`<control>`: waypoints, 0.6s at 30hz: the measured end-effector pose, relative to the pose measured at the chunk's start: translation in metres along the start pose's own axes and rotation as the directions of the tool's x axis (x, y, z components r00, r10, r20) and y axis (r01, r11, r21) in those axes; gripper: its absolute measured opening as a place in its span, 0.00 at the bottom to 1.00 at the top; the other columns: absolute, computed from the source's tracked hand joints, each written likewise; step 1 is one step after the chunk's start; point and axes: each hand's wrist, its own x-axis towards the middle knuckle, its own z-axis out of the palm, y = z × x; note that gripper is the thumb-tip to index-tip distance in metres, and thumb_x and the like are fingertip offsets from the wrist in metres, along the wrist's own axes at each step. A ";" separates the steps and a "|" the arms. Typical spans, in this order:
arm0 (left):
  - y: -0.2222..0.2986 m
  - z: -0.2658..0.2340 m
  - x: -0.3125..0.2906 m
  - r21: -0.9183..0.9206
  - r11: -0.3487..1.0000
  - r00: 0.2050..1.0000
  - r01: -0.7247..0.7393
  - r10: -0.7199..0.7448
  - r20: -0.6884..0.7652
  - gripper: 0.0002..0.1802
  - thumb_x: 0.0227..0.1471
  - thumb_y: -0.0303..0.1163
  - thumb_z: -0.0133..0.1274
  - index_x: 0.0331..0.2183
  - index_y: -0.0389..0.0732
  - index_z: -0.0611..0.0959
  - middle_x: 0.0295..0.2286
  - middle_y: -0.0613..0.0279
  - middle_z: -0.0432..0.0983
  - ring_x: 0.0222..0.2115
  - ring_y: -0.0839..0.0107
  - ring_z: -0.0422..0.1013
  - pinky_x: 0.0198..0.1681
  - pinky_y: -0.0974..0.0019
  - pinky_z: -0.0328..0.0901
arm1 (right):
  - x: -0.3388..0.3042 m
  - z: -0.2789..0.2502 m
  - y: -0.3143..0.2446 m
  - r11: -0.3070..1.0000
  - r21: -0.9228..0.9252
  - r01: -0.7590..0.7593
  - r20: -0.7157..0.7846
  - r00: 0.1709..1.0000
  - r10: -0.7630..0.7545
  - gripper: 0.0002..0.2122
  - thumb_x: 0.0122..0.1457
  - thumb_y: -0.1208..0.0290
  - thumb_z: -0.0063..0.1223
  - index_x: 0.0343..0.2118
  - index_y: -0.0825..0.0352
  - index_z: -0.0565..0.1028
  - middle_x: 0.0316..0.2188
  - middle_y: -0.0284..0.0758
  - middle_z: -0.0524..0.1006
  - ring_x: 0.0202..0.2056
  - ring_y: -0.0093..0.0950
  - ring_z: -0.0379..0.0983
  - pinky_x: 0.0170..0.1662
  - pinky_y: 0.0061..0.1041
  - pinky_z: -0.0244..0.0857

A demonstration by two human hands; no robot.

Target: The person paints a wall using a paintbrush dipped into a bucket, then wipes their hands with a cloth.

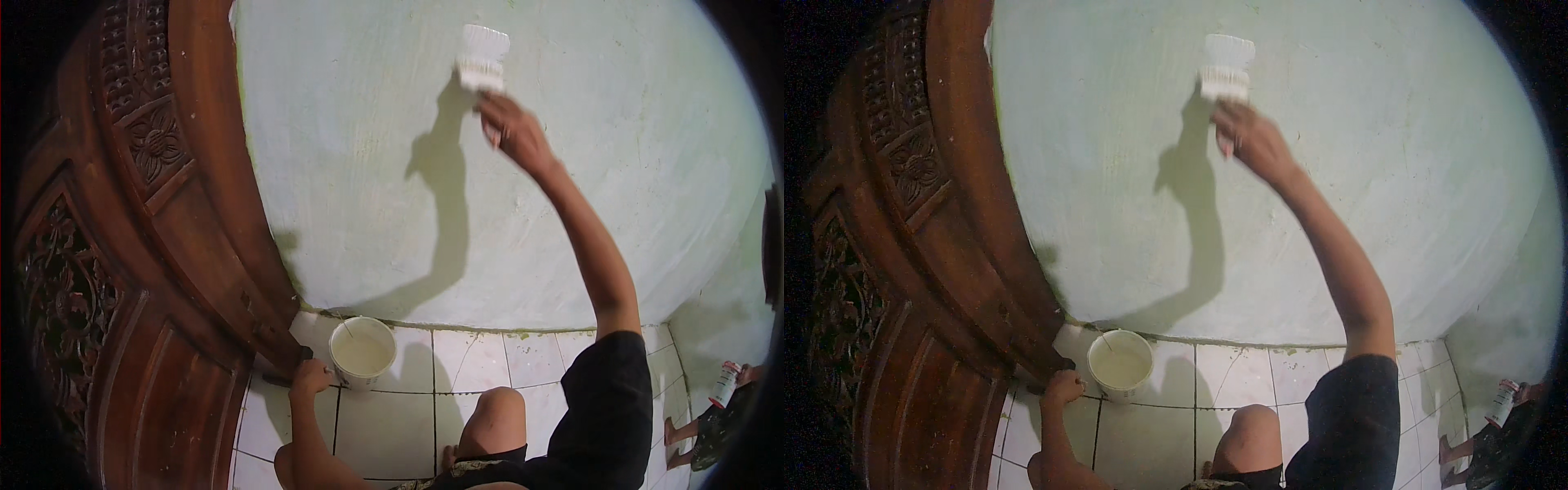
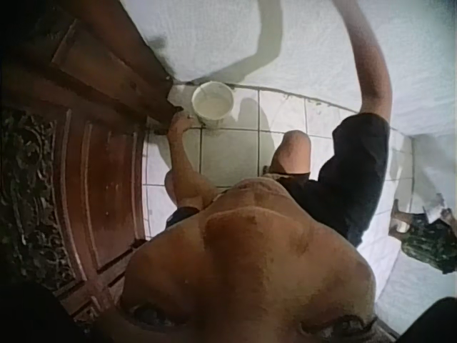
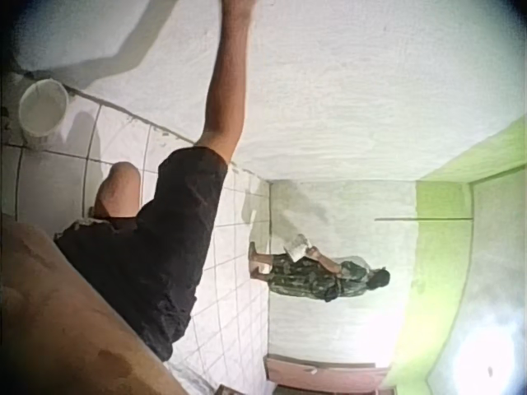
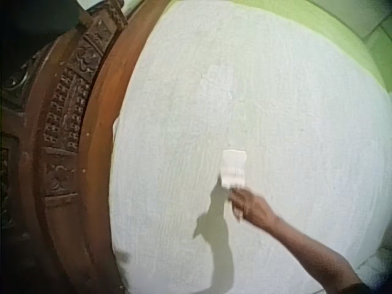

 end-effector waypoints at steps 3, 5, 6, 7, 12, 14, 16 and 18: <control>-0.003 0.001 0.002 0.014 0.998 0.995 -0.066 0.067 -0.073 0.14 0.42 0.38 0.51 0.27 0.37 0.79 0.25 0.50 0.74 0.28 0.58 0.71 0.34 0.59 0.64 | -0.030 -0.002 -0.047 0.978 0.198 -0.072 0.219 0.975 0.027 0.09 0.43 0.80 0.48 0.30 0.64 0.72 0.33 0.37 0.73 0.37 0.36 0.70 0.38 0.29 0.66; 0.002 -0.002 -0.002 -0.026 0.999 0.999 0.030 -0.029 0.041 0.15 0.42 0.39 0.50 0.29 0.37 0.78 0.26 0.50 0.74 0.30 0.58 0.71 0.36 0.59 0.63 | -0.020 -0.013 -0.054 0.888 0.337 -0.312 0.439 0.887 0.145 0.06 0.44 0.82 0.47 0.27 0.66 0.72 0.29 0.37 0.74 0.31 0.36 0.71 0.33 0.26 0.65; 0.002 -0.003 -0.004 -0.024 0.999 0.999 0.031 -0.030 0.039 0.15 0.42 0.39 0.50 0.29 0.37 0.78 0.26 0.50 0.74 0.30 0.58 0.71 0.36 0.59 0.63 | -0.012 -0.016 -0.044 0.904 0.382 -0.192 0.334 0.941 0.059 0.05 0.44 0.83 0.47 0.26 0.67 0.72 0.28 0.37 0.74 0.29 0.35 0.71 0.32 0.25 0.65; 0.002 -0.004 -0.007 -0.031 0.999 0.999 0.022 -0.021 0.026 0.15 0.42 0.39 0.50 0.29 0.37 0.78 0.28 0.50 0.74 0.31 0.58 0.71 0.36 0.59 0.63 | 0.002 -0.017 -0.023 0.908 0.415 -0.067 0.222 0.975 -0.029 0.05 0.45 0.84 0.46 0.25 0.68 0.72 0.26 0.38 0.74 0.26 0.34 0.71 0.30 0.24 0.64; 0.002 -0.008 -0.008 -0.029 0.999 0.999 0.038 -0.038 -0.013 0.14 0.43 0.38 0.50 0.30 0.38 0.79 0.30 0.49 0.73 0.34 0.55 0.70 0.39 0.59 0.64 | 0.084 -0.068 0.049 0.925 0.343 -0.161 0.074 0.987 0.144 0.02 0.46 0.84 0.47 0.20 0.72 0.69 0.21 0.31 0.72 0.25 0.16 0.64 0.29 0.16 0.61; 0.000 -0.007 -0.006 -0.023 0.999 0.999 0.046 -0.046 0.008 0.16 0.43 0.39 0.50 0.31 0.36 0.78 0.31 0.50 0.73 0.33 0.58 0.70 0.37 0.59 0.63 | 0.097 -0.078 0.051 0.991 0.115 -0.075 -0.106 0.991 0.087 0.02 0.49 0.79 0.48 0.26 0.70 0.73 0.26 0.35 0.75 0.30 0.23 0.71 0.33 0.18 0.63; 0.003 -0.008 -0.005 -0.010 0.998 0.998 0.062 -0.061 0.030 0.16 0.43 0.38 0.50 0.31 0.36 0.78 0.30 0.50 0.73 0.33 0.57 0.70 0.37 0.59 0.63 | 0.097 -0.067 0.037 0.971 0.150 -0.184 -0.313 0.923 0.223 0.06 0.49 0.76 0.50 0.32 0.66 0.74 0.32 0.39 0.75 0.37 0.33 0.72 0.37 0.23 0.65; 0.007 -0.008 -0.004 0.009 0.998 0.997 0.056 -0.056 0.048 0.15 0.43 0.38 0.50 0.30 0.36 0.78 0.30 0.49 0.73 0.33 0.57 0.70 0.37 0.59 0.63 | 0.079 -0.047 0.040 0.976 0.090 -0.196 -0.278 0.937 0.214 0.07 0.48 0.77 0.50 0.32 0.66 0.74 0.34 0.39 0.74 0.37 0.34 0.72 0.37 0.25 0.65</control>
